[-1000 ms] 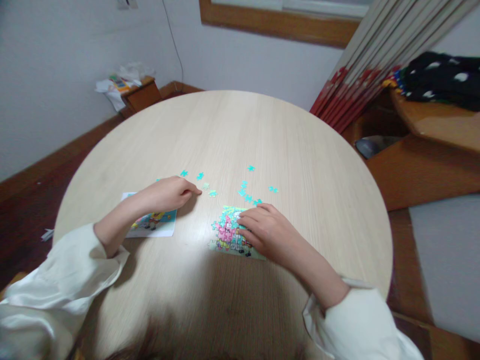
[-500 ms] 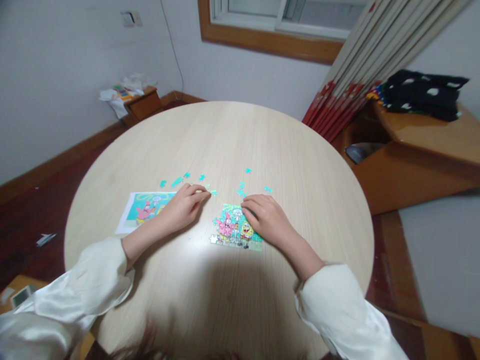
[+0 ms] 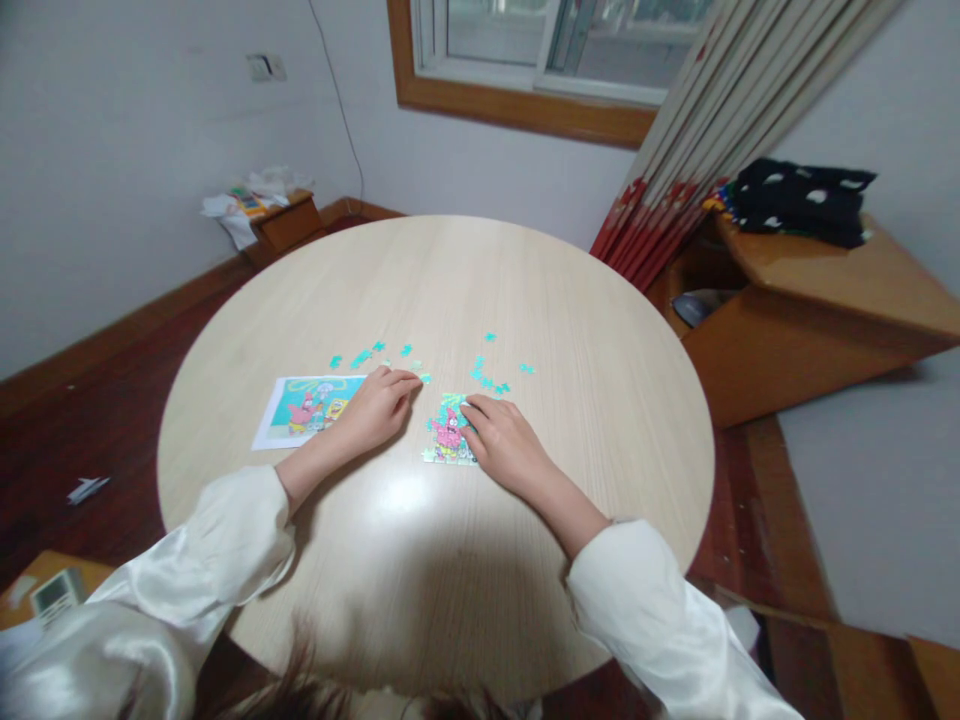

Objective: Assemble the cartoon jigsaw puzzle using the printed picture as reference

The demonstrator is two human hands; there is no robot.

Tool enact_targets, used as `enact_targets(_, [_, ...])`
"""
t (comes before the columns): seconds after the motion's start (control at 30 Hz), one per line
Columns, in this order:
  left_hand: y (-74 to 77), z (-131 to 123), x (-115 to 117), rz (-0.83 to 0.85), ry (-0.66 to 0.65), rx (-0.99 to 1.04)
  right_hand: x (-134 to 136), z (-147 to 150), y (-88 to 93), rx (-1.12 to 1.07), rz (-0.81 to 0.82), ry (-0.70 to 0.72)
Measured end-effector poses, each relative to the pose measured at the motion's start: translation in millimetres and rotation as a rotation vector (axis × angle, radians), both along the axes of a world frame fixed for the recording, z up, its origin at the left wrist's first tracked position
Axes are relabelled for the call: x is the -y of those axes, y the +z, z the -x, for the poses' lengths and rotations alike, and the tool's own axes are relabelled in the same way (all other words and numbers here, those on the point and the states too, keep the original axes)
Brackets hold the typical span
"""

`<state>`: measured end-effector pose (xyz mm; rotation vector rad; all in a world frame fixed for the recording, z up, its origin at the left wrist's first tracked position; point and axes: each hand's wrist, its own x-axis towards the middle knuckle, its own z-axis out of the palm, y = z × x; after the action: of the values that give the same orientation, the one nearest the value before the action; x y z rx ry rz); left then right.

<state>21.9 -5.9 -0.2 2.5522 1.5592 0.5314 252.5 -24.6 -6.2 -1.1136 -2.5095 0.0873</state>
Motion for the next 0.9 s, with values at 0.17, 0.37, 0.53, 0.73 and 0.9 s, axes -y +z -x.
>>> enact_targets(0.17, [-9.0,9.1,-11.9,-0.057,0.058,0.063,-4.1,2.9,-5.9,-0.028,0.013,-0.016])
enact_targets(0.37, [-13.1,14.6,-19.2,-0.069,0.086,0.107,-6.9,2.8,-9.2,-0.043,0.020,-0.021])
enact_targets(0.53, [-10.4,17.3,-19.2,-0.072,0.120,0.118,-6.4,2.4,-8.5,-0.049,0.033,-0.018])
enact_targets(0.73, [-3.9,15.5,-17.0,-0.047,0.206,0.087,-5.3,2.1,-5.5,-0.052,0.035,-0.004])
enact_targets(0.9, [6.3,31.6,-20.3,-0.072,0.349,0.077,-5.0,1.4,-4.9,-0.047,0.035,0.002])
